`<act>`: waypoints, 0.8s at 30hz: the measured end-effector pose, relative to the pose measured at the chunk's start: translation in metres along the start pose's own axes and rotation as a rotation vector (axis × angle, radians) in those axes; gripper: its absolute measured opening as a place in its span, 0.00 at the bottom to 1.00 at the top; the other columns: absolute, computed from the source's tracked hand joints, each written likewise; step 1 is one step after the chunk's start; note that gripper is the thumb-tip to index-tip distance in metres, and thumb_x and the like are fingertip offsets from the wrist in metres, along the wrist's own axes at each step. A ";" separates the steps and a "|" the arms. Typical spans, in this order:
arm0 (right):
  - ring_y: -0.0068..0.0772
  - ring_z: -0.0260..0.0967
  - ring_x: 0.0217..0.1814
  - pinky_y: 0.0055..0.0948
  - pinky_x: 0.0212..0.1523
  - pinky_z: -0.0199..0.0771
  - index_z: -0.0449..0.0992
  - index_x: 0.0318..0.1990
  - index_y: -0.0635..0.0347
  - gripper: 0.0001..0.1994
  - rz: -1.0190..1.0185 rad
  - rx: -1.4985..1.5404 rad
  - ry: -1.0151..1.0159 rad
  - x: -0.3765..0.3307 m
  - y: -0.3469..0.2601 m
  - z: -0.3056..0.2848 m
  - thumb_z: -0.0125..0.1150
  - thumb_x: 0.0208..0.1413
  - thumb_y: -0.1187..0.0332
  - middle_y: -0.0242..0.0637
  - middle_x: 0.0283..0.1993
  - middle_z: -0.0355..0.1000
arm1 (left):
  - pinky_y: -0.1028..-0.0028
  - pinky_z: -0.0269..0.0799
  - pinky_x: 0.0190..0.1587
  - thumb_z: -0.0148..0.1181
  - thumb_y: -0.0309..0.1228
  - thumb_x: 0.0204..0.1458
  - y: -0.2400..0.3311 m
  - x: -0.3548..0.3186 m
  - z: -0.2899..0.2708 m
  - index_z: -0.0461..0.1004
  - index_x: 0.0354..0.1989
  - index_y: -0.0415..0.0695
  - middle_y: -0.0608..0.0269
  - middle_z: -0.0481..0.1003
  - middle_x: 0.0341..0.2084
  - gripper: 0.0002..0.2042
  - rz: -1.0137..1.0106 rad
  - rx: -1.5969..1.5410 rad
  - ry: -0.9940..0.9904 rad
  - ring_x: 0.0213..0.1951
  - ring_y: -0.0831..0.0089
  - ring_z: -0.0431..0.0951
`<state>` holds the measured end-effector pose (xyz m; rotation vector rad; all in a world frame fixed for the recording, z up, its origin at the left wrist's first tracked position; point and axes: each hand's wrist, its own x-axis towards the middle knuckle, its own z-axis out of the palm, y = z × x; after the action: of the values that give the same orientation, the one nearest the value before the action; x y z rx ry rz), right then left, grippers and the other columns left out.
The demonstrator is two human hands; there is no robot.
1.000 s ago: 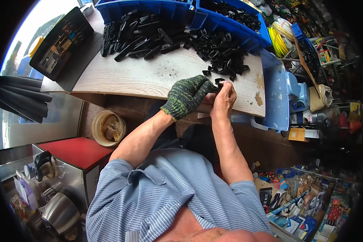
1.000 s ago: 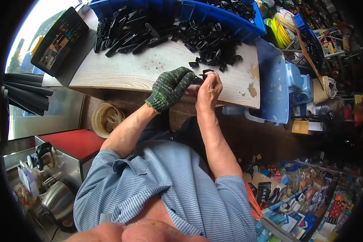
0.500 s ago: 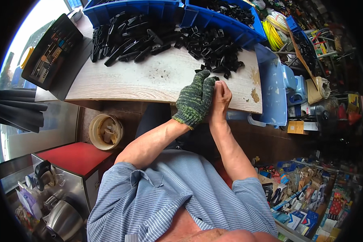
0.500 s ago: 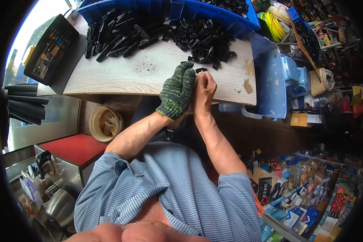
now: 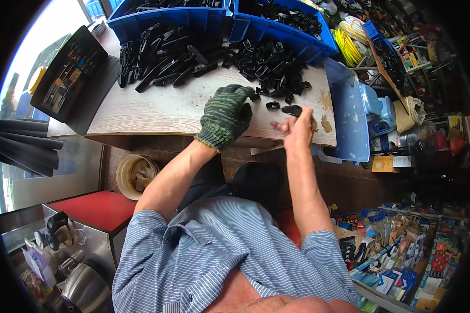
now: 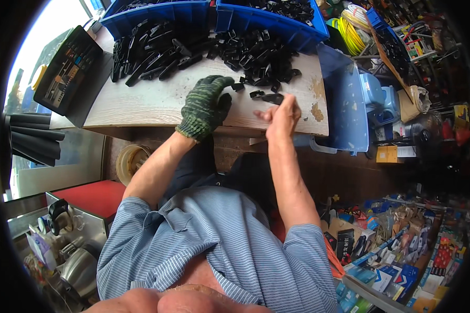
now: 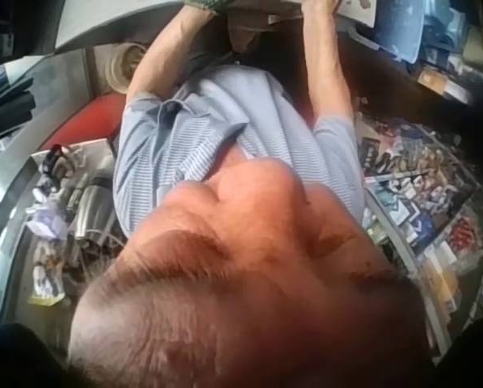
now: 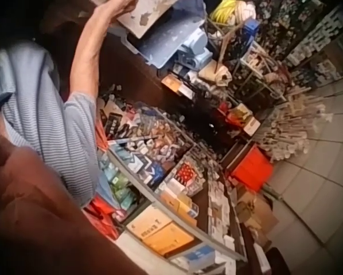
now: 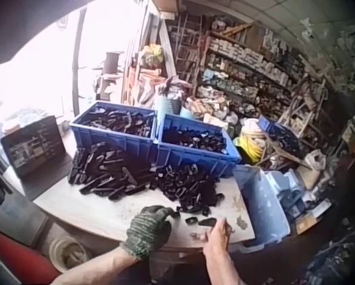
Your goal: Assemble small black plastic components by hand at a workbench.
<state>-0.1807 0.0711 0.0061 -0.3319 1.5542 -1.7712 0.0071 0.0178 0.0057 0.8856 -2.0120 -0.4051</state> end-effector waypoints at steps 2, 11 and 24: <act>0.27 0.50 0.11 0.57 0.27 0.82 0.62 0.28 0.57 0.18 0.028 0.039 0.102 0.020 -0.018 -0.006 0.46 0.65 0.54 0.27 0.12 0.44 | 0.57 0.75 0.43 0.58 0.25 0.51 -0.012 0.006 0.003 0.77 0.45 0.45 0.52 0.77 0.38 0.12 0.030 0.126 -0.077 0.42 0.53 0.77; 0.31 0.58 0.15 0.56 0.33 0.83 0.68 0.45 0.64 0.21 -0.097 0.040 0.468 0.077 -0.061 -0.084 0.54 0.61 0.52 0.32 0.14 0.51 | 0.56 0.74 0.35 0.55 0.28 0.51 -0.030 0.016 0.028 0.77 0.40 0.45 0.53 0.77 0.29 0.09 0.086 0.297 -0.175 0.37 0.53 0.77; 0.17 0.49 0.10 0.22 0.13 0.57 0.76 0.33 0.56 0.16 -0.039 -0.375 -0.585 -0.003 0.006 0.002 0.57 0.65 0.53 0.22 0.11 0.54 | 0.57 0.73 0.36 0.63 0.34 0.51 0.003 -0.008 0.025 0.75 0.42 0.47 0.57 0.77 0.31 0.11 0.069 -0.026 -0.119 0.35 0.55 0.76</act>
<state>-0.1753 0.0721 0.0022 -0.9721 1.4306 -1.2357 -0.0121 0.0244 -0.0119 0.7897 -2.1353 -0.4528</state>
